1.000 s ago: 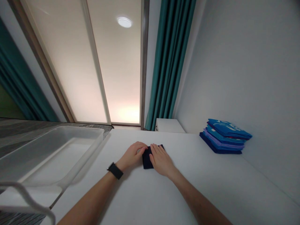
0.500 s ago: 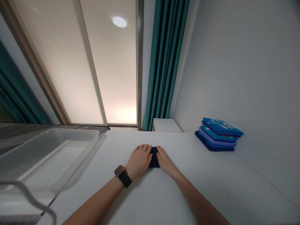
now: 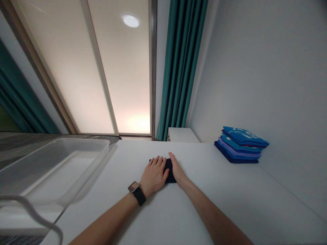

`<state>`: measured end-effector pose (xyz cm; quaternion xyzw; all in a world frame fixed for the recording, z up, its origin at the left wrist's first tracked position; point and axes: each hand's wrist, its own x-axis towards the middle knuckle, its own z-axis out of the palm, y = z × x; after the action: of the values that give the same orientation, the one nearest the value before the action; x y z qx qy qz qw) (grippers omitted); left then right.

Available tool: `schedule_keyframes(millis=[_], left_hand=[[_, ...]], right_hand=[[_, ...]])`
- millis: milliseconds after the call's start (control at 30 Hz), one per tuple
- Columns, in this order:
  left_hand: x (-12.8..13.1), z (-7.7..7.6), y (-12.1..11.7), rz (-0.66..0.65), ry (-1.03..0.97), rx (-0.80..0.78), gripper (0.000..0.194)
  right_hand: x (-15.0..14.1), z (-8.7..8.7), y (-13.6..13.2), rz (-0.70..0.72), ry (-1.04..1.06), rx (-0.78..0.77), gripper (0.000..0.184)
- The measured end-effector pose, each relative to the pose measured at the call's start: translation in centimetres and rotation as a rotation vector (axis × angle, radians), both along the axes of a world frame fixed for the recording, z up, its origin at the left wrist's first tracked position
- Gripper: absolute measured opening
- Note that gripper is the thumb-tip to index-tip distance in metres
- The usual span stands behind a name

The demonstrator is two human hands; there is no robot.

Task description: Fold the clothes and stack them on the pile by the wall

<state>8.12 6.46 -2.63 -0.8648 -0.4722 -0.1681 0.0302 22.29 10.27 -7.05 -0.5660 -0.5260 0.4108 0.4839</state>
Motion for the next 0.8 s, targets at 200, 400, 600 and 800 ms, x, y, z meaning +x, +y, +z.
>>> schedule_keyframes(millis=[200, 400, 600, 800], left_hand=[[-0.2, 0.0, 0.4, -0.027, -0.007, -0.025, 0.046], [-0.3, -0.1, 0.3, -0.014, -0.009, 0.000, 0.045], [-0.7, -0.1, 0.4, -0.047, 0.017, -0.010, 0.048], [-1.6, -0.4, 1.7, -0.097, -0.011, -0.133, 0.052]], right_hand=[[-0.6, -1.3, 0.5, 0.024, -0.152, 0.076, 0.066], [0.6, -1.4, 0.6, 0.099, -0.437, 0.169, 0.053], [2.6, 0.7, -2.2, 0.233, -0.670, 0.370, 0.045], [3.9, 2.2, -4.8, 0.441, -0.828, 0.511, 0.071]])
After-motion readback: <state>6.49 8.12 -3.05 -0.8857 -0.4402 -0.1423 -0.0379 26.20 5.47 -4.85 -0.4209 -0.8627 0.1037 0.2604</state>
